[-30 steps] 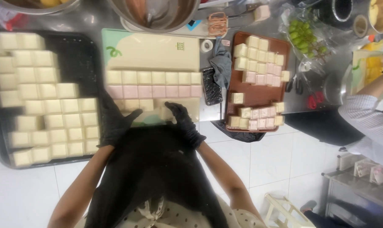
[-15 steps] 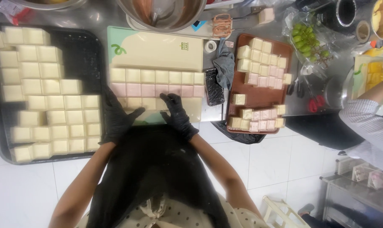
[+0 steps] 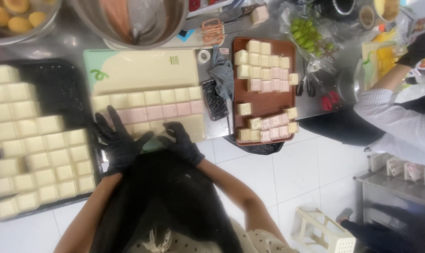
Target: Organizing and placing square food blocks into trays.
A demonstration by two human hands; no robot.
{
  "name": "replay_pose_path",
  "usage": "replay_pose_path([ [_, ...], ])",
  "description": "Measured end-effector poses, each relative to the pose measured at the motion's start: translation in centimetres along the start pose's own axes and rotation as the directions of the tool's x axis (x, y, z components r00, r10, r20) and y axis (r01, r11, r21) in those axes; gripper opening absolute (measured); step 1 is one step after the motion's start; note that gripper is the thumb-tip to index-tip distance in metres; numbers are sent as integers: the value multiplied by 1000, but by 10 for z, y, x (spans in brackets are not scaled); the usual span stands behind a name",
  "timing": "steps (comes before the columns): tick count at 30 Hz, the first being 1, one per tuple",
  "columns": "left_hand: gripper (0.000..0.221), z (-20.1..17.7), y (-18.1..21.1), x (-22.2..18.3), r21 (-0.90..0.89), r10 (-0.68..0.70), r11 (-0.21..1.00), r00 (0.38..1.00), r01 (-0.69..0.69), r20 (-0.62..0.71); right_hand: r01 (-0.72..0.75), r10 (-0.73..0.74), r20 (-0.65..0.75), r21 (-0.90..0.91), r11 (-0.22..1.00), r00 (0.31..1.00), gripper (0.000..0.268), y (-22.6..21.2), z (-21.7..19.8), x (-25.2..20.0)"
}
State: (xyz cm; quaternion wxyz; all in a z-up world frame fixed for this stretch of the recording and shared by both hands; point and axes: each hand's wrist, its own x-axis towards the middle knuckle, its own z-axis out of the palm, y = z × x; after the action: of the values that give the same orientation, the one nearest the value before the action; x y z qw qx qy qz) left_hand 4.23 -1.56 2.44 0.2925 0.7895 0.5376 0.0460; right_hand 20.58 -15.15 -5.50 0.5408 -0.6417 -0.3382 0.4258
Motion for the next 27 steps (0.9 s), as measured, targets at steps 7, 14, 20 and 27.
replay_pose_path([
  [7, 139, 9, -7, 0, 41, 21, 999, 1000, -21, -12, 349, -337, 104, -422, 837, 936, 45, 3, 5, 13],
  [14, 141, -14, 21, 0, 9, -61, 998, 998, 61, 28, 302, -297, 73, -382, 873, 952, 39, -30, -11, 4],
  [20, 141, -6, 13, 1, 13, -62, 998, 998, 61, 26, 177, -245, -150, -363, 915, 958, 40, 1, -111, -3],
  [27, 139, -12, 15, -1, 18, 10, 1000, 1000, -10, 11, -312, -320, -685, -631, 710, 655, 61, 47, -414, -32],
])
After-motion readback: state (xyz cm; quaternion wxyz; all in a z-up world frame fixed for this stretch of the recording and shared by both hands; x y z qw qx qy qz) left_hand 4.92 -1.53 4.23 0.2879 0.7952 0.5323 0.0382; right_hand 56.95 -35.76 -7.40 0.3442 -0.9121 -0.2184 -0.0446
